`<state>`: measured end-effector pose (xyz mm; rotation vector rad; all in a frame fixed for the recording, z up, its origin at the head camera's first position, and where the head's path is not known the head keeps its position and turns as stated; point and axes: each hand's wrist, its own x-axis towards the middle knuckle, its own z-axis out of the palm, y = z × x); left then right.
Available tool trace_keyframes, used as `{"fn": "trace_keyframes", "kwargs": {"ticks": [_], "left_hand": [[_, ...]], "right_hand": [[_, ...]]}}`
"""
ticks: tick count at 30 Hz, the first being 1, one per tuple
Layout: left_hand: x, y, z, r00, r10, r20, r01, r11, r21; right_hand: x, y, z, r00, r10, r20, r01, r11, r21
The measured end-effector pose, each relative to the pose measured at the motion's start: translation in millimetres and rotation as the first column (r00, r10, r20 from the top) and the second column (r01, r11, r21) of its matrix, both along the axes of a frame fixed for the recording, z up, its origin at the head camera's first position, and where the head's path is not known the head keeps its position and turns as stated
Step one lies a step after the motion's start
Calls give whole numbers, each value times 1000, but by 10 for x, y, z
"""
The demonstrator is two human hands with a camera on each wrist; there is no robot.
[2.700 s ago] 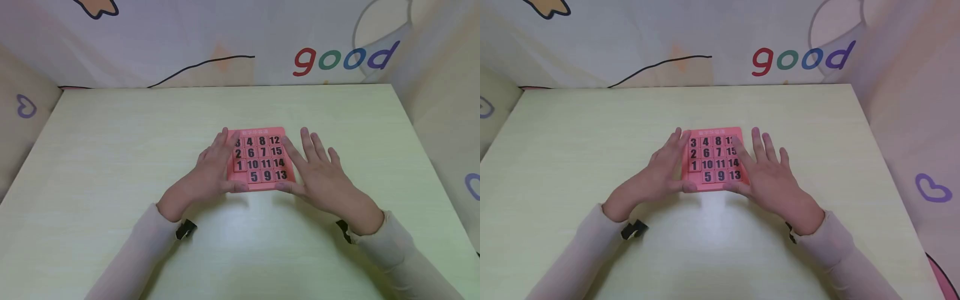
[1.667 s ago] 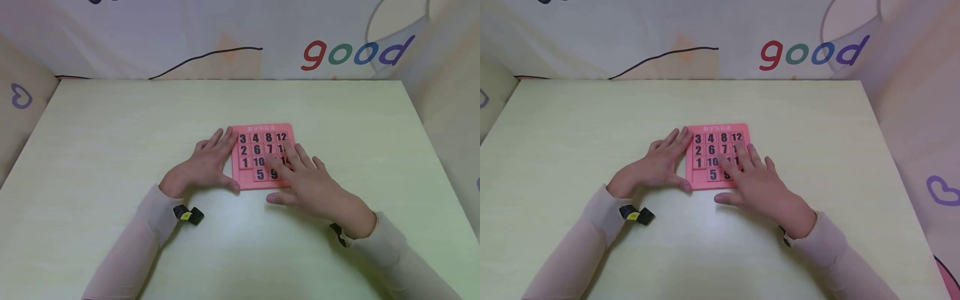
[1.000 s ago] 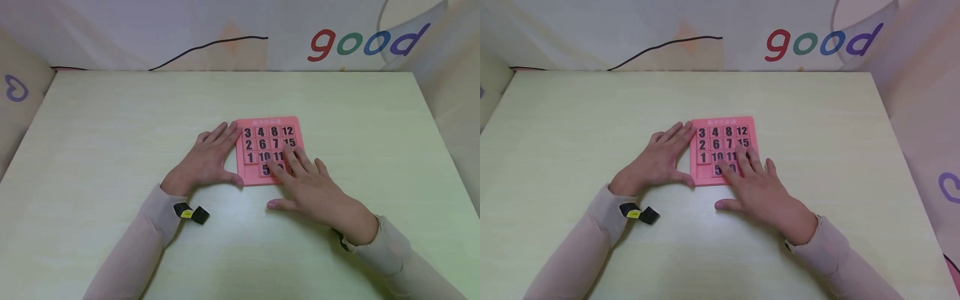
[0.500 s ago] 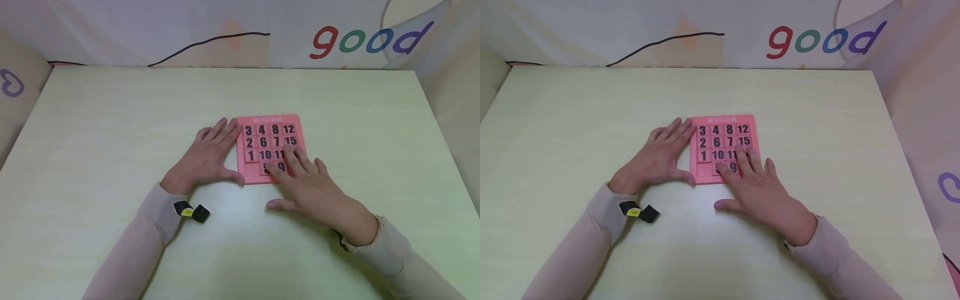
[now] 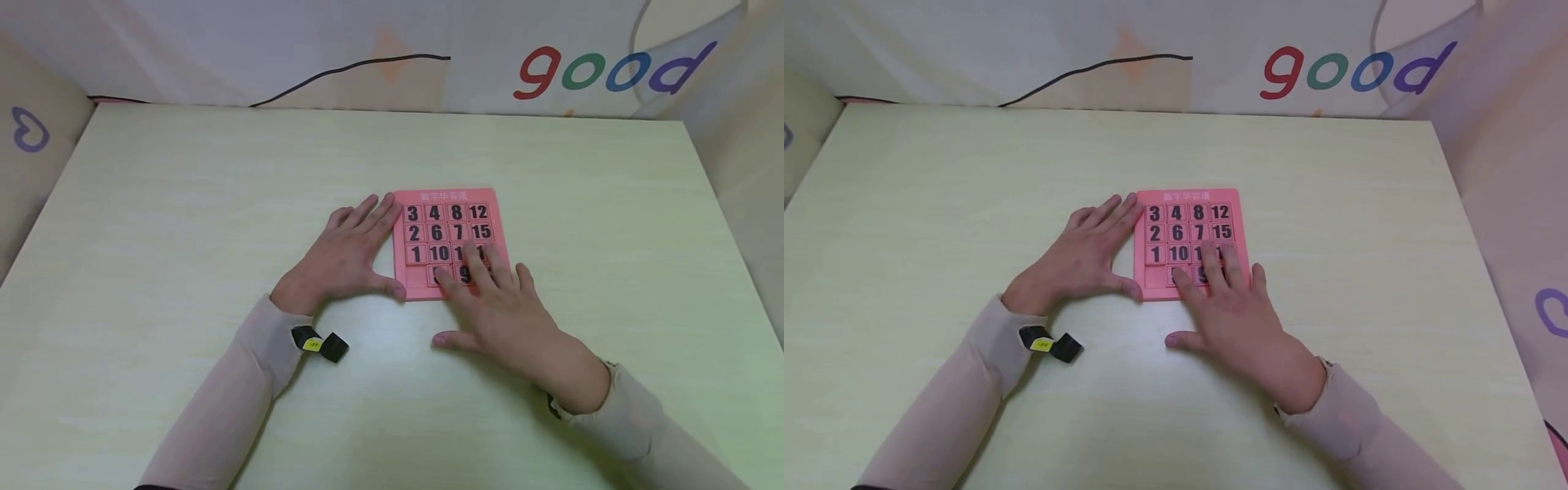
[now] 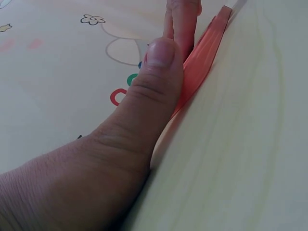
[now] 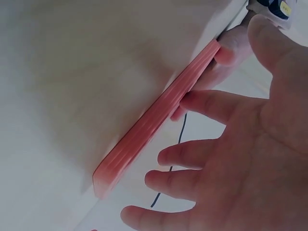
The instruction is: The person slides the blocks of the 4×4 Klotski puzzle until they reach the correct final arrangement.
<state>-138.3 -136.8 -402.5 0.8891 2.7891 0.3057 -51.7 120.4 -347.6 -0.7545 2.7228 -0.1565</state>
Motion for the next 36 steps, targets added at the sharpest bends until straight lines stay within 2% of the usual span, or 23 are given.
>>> {"fn": "trace_keyframes", "kwargs": {"ticks": [16, 21, 27, 36], "left_hand": [[5, -3, 9, 1000, 5, 4, -5, 1000, 10], [-3, -5, 8, 1000, 2, 19, -3, 1000, 24], [-45, 25, 34, 999, 7, 51, -9, 999, 40], [-24, 7, 31, 998, 24, 62, -27, 998, 49]], "right_hand": [[0, -272, 3, 999, -1, 33, 0, 1000, 7], [-27, -190, 55, 997, -18, 72, 18, 1000, -3], [-59, 59, 180, 994, -70, 88, 71, 997, -4], [24, 202, 105, 996, -53, 72, 53, 999, 5]]}}
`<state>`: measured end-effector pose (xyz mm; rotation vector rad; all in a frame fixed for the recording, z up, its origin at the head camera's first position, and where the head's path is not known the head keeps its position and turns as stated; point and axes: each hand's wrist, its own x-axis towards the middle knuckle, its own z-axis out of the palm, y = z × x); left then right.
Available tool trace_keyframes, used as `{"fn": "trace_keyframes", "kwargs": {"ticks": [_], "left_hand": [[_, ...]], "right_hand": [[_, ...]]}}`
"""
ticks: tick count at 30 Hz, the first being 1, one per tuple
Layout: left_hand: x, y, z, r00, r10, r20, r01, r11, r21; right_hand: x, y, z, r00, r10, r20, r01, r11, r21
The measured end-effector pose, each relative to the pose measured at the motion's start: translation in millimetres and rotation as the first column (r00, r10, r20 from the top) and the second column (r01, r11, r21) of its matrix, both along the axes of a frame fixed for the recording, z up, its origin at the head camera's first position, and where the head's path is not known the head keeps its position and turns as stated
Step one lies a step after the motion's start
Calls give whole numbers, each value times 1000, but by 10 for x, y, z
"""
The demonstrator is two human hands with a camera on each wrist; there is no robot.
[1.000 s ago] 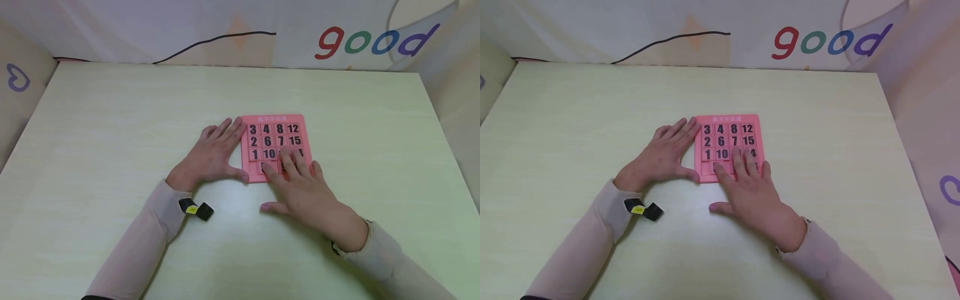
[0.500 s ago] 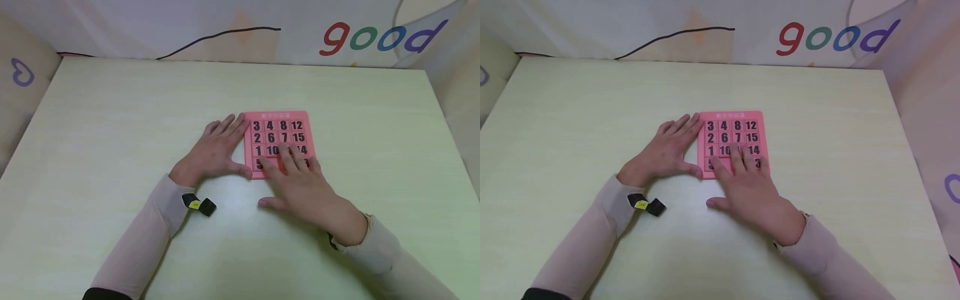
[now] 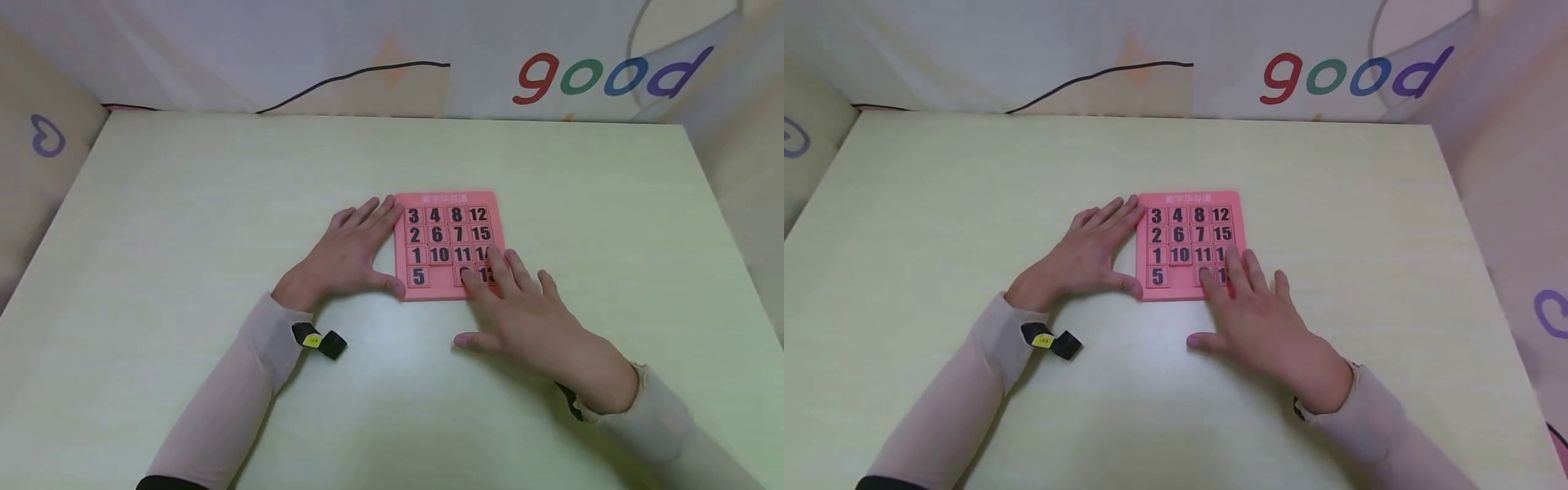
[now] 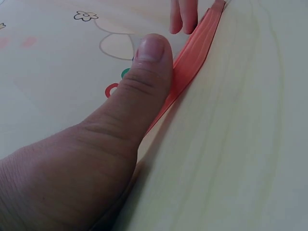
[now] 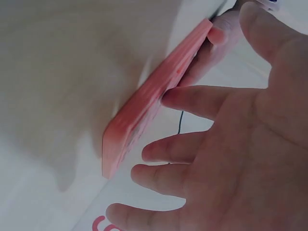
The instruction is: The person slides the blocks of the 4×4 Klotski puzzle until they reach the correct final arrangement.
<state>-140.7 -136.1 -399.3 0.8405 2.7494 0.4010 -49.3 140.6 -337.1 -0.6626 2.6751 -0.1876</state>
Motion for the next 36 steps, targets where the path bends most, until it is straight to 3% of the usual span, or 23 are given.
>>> {"fn": "trace_keyframes", "kwargs": {"ticks": [15, 23, 36], "left_hand": [[-4, -4, -12, 1000, -9, -10, 9, 1000, -6], [-2, 3, 2, 1000, -11, -4, 11, 1000, 1], [-8, 17, -8, 1000, -3, -5, 3, 1000, -4]], "right_hand": [[55, -144, -86, 1000, 23, -5, -23, 1000, -9], [43, -256, -109, 998, 36, -55, -35, 999, 16], [-8, -118, -96, 999, 1, -53, -2, 1000, -16]]}}
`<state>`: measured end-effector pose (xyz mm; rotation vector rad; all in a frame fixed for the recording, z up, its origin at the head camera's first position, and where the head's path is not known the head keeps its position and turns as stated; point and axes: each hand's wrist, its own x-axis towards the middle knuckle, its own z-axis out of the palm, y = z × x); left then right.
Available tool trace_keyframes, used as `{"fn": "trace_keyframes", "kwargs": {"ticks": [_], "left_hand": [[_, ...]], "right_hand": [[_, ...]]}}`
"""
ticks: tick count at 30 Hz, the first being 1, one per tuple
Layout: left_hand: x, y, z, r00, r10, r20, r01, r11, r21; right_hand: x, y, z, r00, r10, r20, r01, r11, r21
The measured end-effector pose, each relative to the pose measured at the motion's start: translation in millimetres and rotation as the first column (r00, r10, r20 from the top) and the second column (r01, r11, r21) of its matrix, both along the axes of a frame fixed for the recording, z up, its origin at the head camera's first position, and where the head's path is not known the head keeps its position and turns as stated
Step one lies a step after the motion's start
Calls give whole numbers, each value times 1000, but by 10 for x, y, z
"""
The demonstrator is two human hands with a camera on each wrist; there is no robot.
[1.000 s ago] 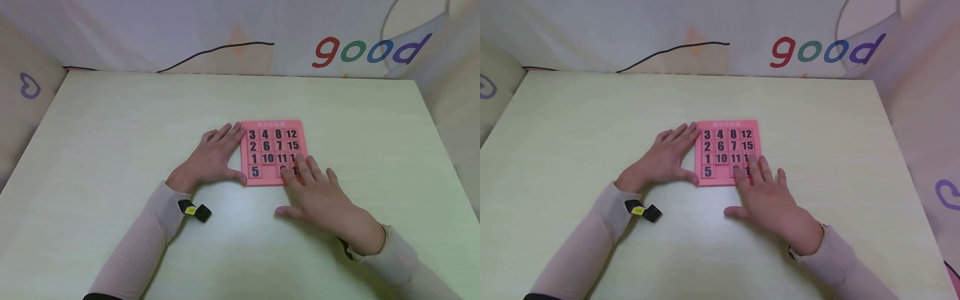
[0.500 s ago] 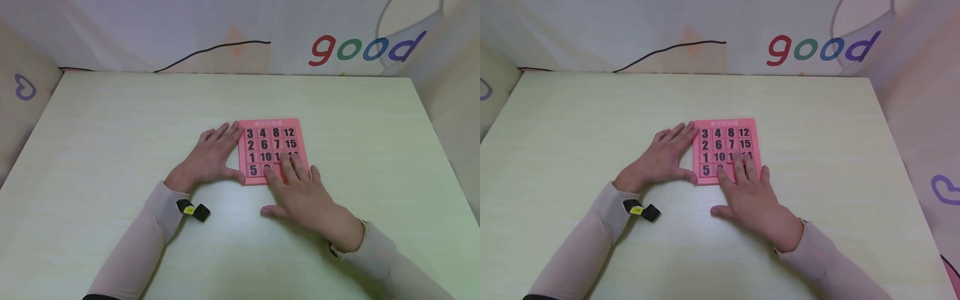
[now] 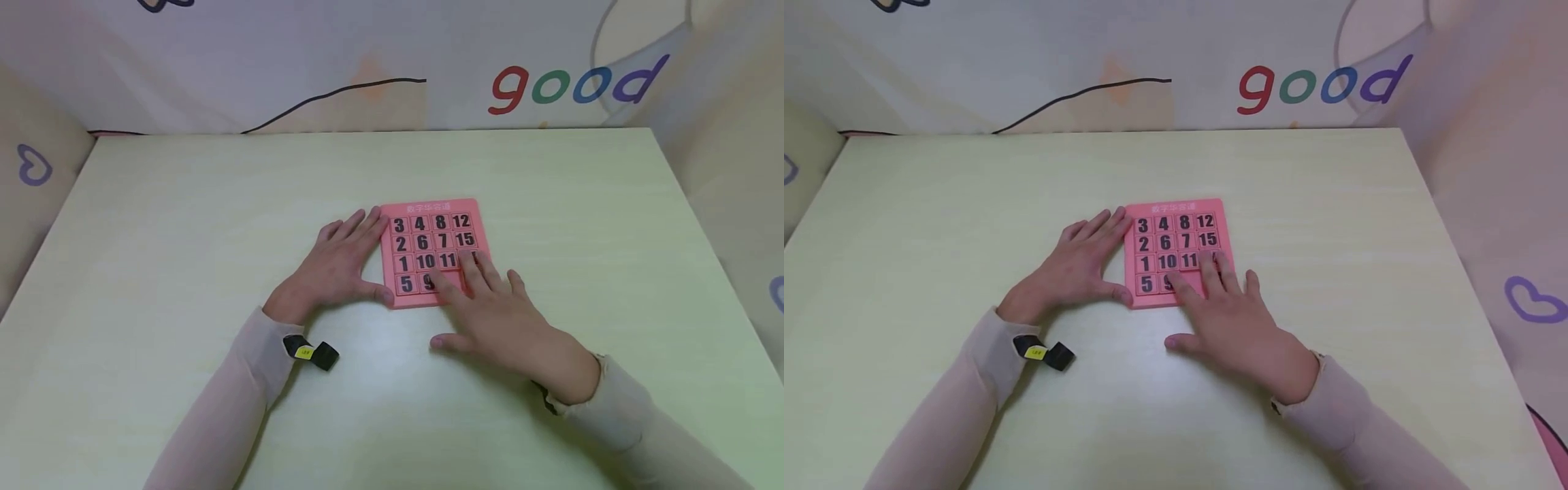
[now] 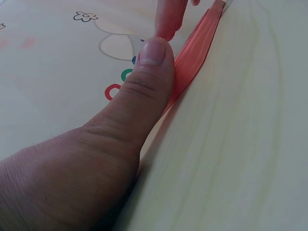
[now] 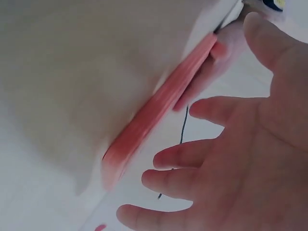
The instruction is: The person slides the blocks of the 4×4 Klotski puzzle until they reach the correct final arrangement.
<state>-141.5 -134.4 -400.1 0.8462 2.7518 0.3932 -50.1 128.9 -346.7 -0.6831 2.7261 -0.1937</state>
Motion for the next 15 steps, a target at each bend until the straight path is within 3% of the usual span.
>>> {"fn": "trace_keyframes", "kwargs": {"ticks": [4, 9, 11, 15], "left_hand": [[3, 2, -15, 1000, 6, 1, -6, 1000, 3], [9, 10, -9, 1000, 14, 7, -15, 1000, 9], [11, 8, -9, 1000, 16, 7, -16, 1000, 9], [18, 3, -9, 1000, 16, 9, -16, 1000, 17]], "right_hand": [[-67, 177, 53, 997, -71, -10, 69, 991, -118], [-108, 418, 129, 978, -203, 46, 206, 922, -328], [-126, 488, 130, 971, -218, 97, 238, 917, -319], [-126, 558, 103, 975, -176, 134, 204, 949, -241]]}}
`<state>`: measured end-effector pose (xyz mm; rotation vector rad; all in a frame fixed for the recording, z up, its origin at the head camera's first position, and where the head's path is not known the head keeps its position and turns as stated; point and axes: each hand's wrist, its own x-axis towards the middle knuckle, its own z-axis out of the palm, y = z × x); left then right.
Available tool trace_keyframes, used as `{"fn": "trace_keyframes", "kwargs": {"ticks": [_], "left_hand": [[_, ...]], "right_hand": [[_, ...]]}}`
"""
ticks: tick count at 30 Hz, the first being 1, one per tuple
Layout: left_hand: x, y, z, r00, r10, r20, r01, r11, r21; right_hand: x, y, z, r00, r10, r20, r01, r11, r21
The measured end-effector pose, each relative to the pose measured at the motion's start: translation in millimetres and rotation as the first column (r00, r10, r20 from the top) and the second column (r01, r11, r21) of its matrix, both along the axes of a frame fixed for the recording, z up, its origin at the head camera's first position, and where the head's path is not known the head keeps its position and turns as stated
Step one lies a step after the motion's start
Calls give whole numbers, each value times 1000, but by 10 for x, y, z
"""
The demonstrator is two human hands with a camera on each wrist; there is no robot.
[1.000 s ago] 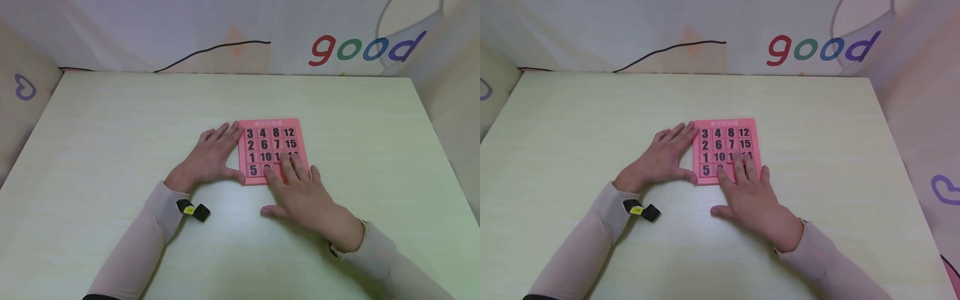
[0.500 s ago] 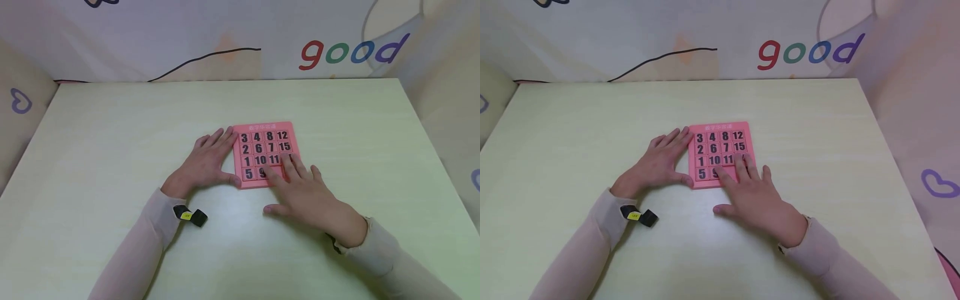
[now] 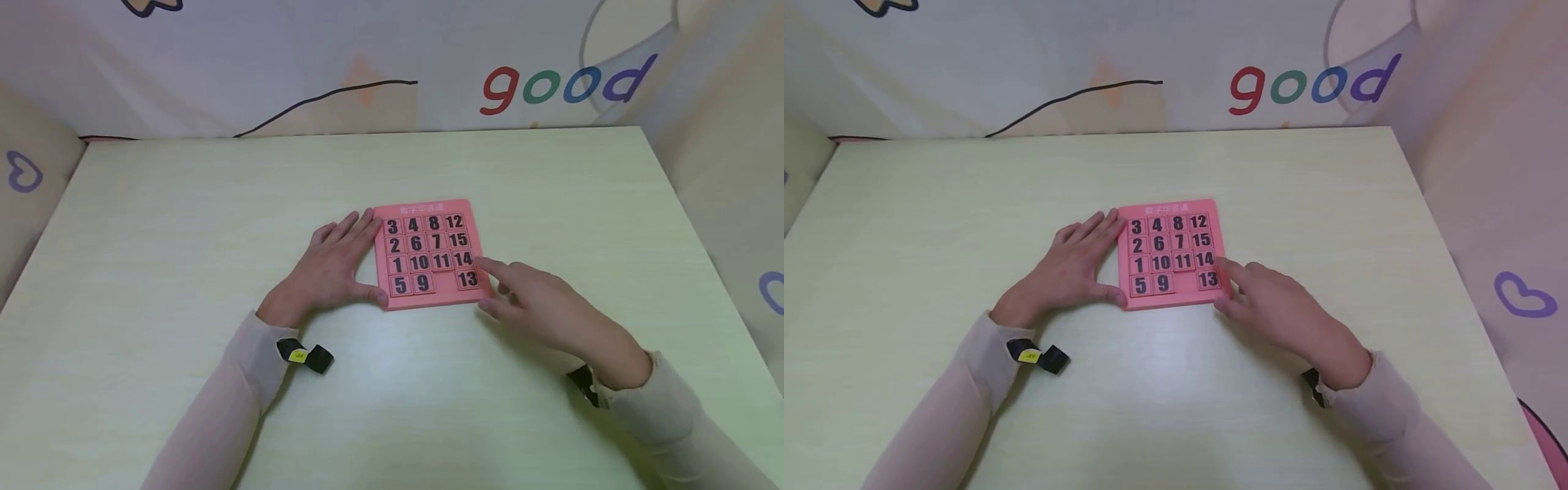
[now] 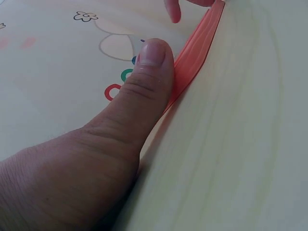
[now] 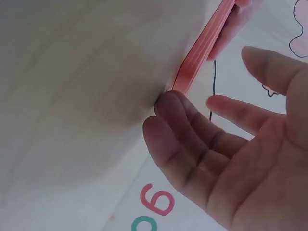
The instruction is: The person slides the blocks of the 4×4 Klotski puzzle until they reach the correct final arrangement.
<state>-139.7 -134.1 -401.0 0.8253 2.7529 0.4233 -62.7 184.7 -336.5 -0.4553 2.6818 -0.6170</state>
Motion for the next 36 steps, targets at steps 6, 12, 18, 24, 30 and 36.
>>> {"fn": "trace_keyframes", "kwargs": {"ticks": [6, 12, 18, 24, 30, 36], "left_hand": [[8, 2, -5, 1000, -6, -9, 6, 1000, 0], [6, -8, 8, 1000, -11, -12, 11, 1000, 6], [5, -54, 8, 1000, 0, -16, 0, 1000, 9], [-9, -72, -11, 1000, 1, -28, 0, 1000, 12], [-19, -40, -35, 1000, -1, -20, 2, 1000, 19], [-20, -2, -47, 1000, -8, -16, 8, 1000, 16]], "right_hand": [[104, 21, -42, 994, 104, -22, -99, 982, 162], [192, 37, -51, 990, 127, 59, -136, 972, 192], [196, -118, -83, 991, 130, 26, -133, 966, 224], [175, -316, -111, 992, 129, 6, -126, 958, 259], [159, -305, -111, 992, 127, 27, -129, 951, 280], [28, -145, -70, 985, 161, -59, -145, 965, 218]]}}
